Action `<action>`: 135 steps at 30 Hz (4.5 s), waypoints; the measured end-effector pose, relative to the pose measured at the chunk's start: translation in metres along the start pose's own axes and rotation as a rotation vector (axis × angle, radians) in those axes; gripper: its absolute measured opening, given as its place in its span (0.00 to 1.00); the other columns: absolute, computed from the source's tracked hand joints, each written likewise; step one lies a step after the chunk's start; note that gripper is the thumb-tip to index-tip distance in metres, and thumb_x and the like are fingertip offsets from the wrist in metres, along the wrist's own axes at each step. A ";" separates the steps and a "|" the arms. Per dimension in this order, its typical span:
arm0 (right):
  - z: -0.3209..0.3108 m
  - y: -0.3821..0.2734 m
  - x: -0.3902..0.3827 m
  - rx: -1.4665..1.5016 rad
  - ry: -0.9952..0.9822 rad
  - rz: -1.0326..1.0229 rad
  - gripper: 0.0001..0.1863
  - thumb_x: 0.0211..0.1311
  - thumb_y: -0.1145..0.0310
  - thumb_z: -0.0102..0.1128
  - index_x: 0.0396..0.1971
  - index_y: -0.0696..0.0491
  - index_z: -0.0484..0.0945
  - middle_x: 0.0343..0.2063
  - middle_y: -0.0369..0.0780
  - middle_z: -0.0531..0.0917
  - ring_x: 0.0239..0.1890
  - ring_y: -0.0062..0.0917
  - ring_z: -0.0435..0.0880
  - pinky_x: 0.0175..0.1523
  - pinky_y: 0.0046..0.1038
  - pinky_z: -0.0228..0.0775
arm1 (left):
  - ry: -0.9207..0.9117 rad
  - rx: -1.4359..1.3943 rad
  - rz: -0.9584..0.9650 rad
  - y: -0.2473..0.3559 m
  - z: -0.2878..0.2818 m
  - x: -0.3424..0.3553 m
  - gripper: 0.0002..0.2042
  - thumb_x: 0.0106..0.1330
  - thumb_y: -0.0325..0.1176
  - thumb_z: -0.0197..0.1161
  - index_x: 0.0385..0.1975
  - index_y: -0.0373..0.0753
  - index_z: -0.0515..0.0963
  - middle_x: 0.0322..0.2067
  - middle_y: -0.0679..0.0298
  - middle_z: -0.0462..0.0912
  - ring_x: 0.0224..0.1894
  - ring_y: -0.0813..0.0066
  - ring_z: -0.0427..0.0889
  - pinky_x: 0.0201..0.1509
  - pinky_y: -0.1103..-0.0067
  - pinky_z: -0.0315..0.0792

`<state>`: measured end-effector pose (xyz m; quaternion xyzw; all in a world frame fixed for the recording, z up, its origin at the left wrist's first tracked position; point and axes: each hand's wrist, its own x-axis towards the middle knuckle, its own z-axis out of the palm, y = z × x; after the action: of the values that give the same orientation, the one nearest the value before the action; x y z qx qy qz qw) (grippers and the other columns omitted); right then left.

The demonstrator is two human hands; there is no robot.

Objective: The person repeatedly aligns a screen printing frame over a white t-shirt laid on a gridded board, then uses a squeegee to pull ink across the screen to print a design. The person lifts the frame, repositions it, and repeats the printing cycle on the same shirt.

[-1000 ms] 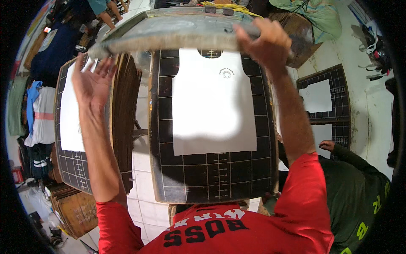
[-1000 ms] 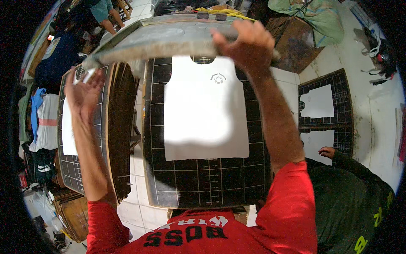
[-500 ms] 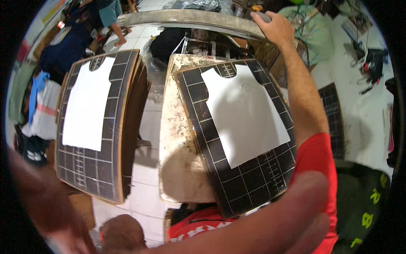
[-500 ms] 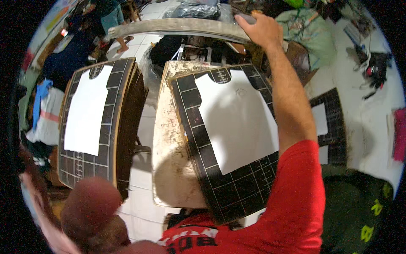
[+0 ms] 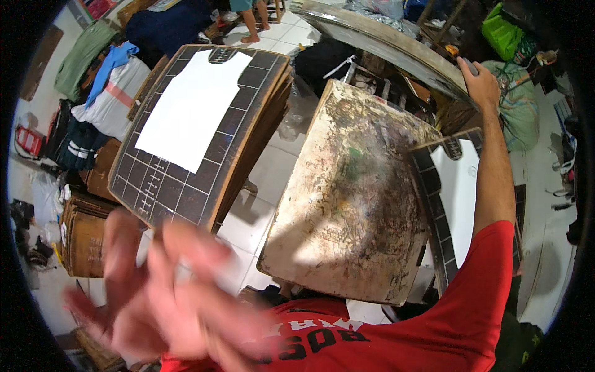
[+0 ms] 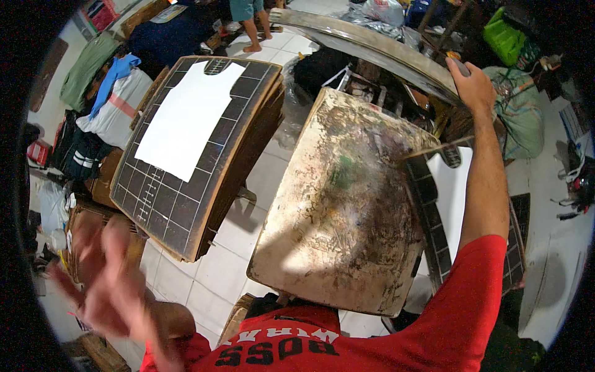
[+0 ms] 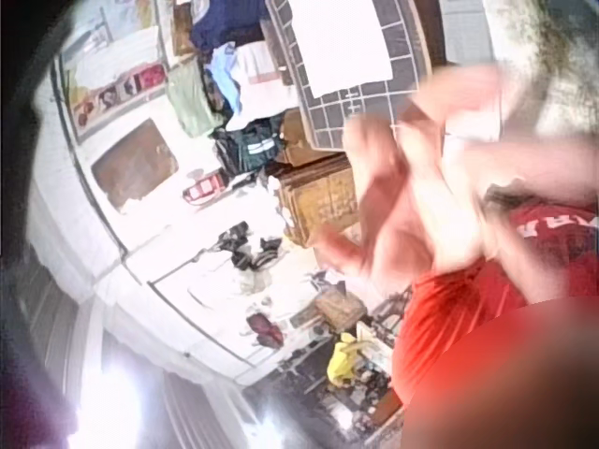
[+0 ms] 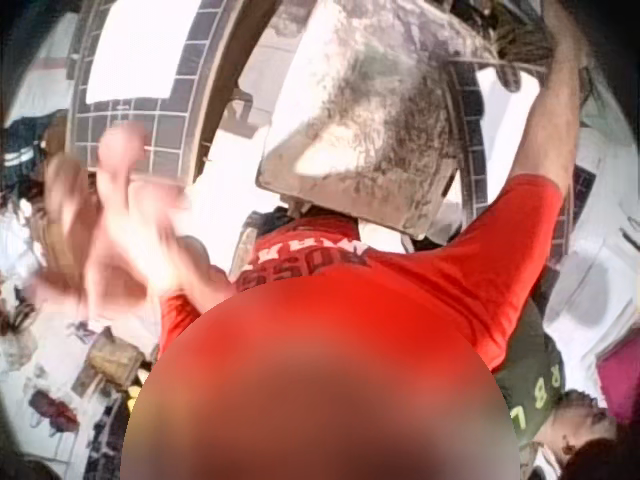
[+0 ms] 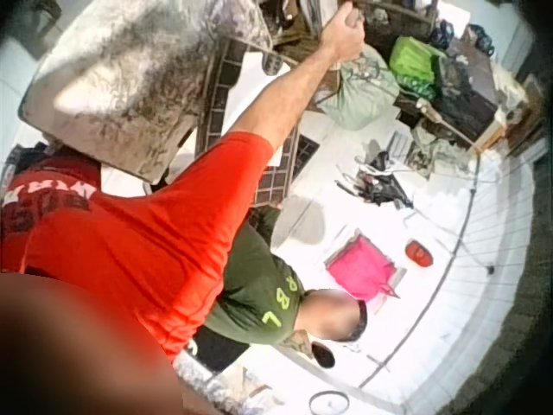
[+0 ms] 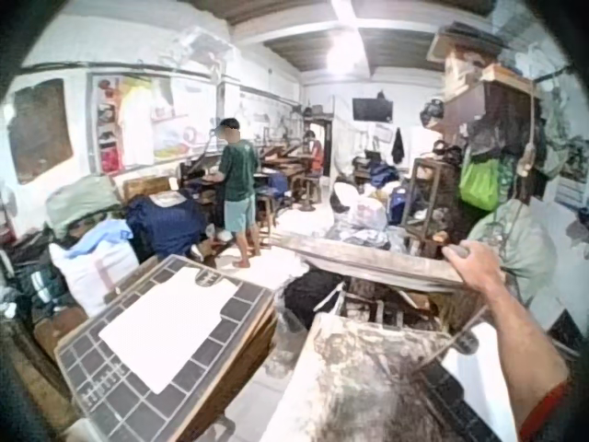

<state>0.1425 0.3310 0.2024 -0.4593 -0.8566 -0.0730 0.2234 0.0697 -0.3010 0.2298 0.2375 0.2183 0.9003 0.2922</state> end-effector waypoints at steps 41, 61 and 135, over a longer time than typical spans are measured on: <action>-0.011 -0.007 0.009 0.002 0.055 0.020 0.43 0.64 0.26 0.50 0.59 0.50 0.82 0.53 0.48 0.86 0.56 0.46 0.83 0.61 0.47 0.73 | -0.588 2.058 -0.325 -0.114 -0.177 -0.082 0.30 0.65 0.33 0.63 0.69 0.51 0.69 0.60 0.40 0.76 0.45 0.46 0.87 0.41 0.61 0.85; -0.001 -0.001 0.003 0.027 0.100 -0.029 0.44 0.57 0.23 0.53 0.59 0.45 0.84 0.53 0.47 0.87 0.57 0.42 0.85 0.61 0.43 0.75 | 0.966 2.219 -0.309 -0.058 -0.297 -0.155 0.36 0.69 0.64 0.58 0.37 0.25 0.82 0.34 0.38 0.85 0.39 0.37 0.85 0.47 0.55 0.76; 0.261 0.039 -0.159 0.272 -0.342 -0.297 0.15 0.53 0.72 0.74 0.40 0.54 0.80 0.39 0.43 0.84 0.49 0.42 0.81 0.54 0.45 0.65 | 0.910 0.944 -0.662 -0.321 -0.368 0.181 0.18 0.67 0.50 0.73 0.32 0.43 0.76 0.23 0.73 0.70 0.21 0.81 0.62 0.24 0.78 0.53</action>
<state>0.1679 0.3200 -0.1046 -0.2999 -0.9419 0.0895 0.1220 -0.1285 -0.0446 -0.1781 -0.1376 0.7428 0.5846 0.2959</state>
